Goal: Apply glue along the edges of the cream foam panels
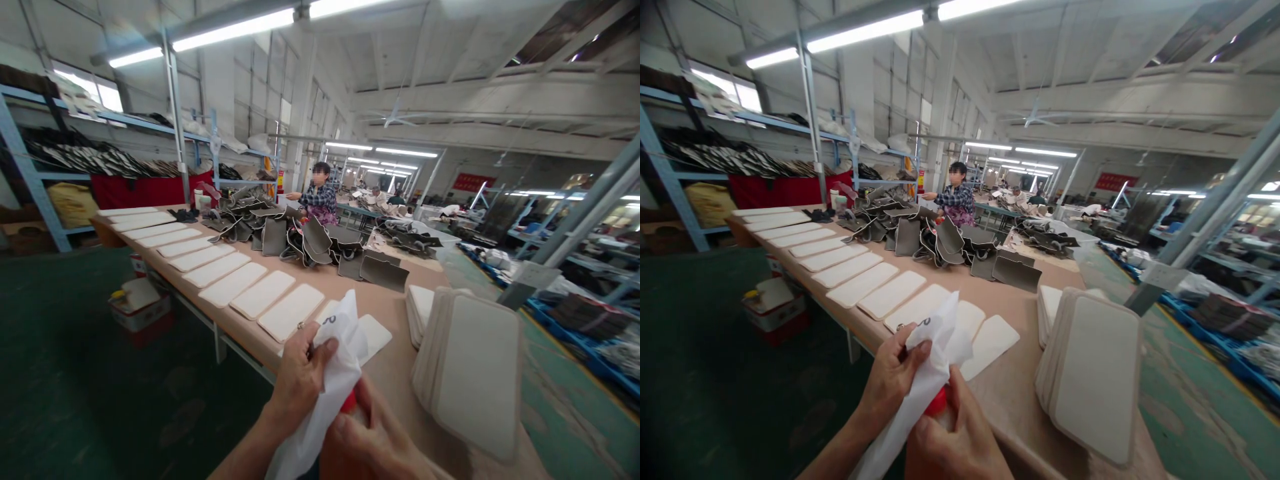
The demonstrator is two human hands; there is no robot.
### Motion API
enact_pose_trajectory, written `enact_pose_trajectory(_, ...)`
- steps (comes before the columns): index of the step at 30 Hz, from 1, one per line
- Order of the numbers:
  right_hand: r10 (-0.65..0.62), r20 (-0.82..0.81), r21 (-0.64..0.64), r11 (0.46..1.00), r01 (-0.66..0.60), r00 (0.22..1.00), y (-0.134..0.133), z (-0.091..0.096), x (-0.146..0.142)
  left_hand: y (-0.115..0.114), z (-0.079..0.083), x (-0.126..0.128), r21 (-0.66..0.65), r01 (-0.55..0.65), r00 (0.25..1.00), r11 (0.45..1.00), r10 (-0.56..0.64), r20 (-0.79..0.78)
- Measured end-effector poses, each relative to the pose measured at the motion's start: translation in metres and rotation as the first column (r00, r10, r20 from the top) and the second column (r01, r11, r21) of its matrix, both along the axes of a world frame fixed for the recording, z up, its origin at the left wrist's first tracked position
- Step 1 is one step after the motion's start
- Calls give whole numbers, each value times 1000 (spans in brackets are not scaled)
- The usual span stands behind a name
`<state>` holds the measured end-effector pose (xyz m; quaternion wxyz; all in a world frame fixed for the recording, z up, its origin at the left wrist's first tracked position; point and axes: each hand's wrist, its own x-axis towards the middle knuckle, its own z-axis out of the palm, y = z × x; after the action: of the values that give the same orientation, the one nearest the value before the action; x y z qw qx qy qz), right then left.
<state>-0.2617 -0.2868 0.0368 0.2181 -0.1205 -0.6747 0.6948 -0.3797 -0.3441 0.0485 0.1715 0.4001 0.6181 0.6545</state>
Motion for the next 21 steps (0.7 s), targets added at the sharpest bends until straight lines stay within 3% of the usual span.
enact_pose_trajectory(6, -31, 23, -87, 996, 33, 999, -1, 5, 0, 3, 3, 2, 5, 31, 999, 1000, -31, -7)
enact_pose_trajectory(10, -106, 66, -73, 991, 111, 992, 0, 6, 9, 7, -14, -13, -18, -148, 988, 989, 147, -53)
enact_pose_trajectory(13, 3, -70, -216, 976, -18, 998, 7, 6, 20, 5, -22, -30, -4, -229, 964, 973, 227, 139)
enact_pose_trajectory(15, 111, -177, -361, 917, -170, 978, 10, 6, 24, 0, -19, -38, 37, -116, 924, 993, 94, 371)
enact_pose_trajectory(17, 156, -240, -441, 862, -251, 958, 11, 5, 26, -5, -12, -38, 118, 28, 838, 993, -87, 538)
enact_pose_trajectory(19, 153, -250, -458, 851, -257, 956, 9, 6, 25, -9, -5, -34, 180, 130, 771, 975, -214, 600)
enact_pose_trajectory(21, 148, -220, -448, 863, -235, 964, 7, 8, 23, -10, 0, -27, 214, 196, 756, 957, -287, 589)
